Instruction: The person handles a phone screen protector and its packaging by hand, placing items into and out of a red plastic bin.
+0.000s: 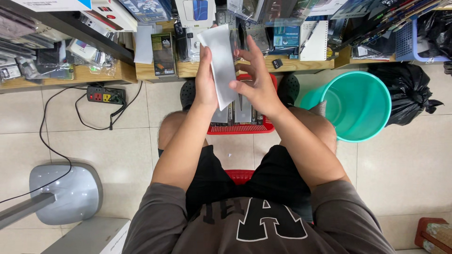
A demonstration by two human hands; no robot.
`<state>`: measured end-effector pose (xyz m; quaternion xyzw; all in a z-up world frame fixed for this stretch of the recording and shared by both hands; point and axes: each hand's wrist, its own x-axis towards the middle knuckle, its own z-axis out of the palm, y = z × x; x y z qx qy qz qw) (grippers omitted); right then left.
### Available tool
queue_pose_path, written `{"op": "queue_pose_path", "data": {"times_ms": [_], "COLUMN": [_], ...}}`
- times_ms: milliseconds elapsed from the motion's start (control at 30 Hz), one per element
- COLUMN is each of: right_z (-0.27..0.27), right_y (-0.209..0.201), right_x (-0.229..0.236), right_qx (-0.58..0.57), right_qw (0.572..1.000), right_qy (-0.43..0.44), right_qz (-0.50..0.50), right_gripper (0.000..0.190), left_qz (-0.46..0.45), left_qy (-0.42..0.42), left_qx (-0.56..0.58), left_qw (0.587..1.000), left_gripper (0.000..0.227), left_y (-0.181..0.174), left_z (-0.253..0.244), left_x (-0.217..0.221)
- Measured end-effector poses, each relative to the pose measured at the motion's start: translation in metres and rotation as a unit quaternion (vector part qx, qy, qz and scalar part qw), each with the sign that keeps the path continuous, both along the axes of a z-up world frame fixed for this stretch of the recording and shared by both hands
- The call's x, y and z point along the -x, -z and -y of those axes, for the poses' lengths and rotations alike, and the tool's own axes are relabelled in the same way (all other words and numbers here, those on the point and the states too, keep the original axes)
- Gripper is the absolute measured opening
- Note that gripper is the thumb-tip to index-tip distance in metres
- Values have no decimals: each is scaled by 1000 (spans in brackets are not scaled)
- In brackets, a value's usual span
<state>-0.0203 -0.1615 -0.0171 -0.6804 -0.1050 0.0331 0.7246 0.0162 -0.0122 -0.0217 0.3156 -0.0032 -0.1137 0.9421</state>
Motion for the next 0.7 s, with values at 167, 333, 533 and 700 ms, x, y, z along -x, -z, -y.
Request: {"op": "queue_pose_path", "data": {"times_ms": [167,333,533,700], "right_z": [3,5,18,67], "right_y": [6,4,0,37], "right_x": [-5,-10,-11,-21], "right_qx": [-118,-247,-406,-563], "right_qw": [989,962,889,807], "right_qy": [22,14,-52,-127], "right_qz": [-83,-118,-206,-129], "right_gripper": [93,87,95,82], "left_qz": [-32,-56,-39,-35], "left_qy": [11,47,74,56], "left_qx": [70,37,47,69], "left_qw": [997,997,995,995], "left_gripper": [64,71,82,80], "left_y": [4,-9,-19,-26], "left_z": [-9,-17,-29,-31], "left_x": [-6,-6,-10,-7]}}
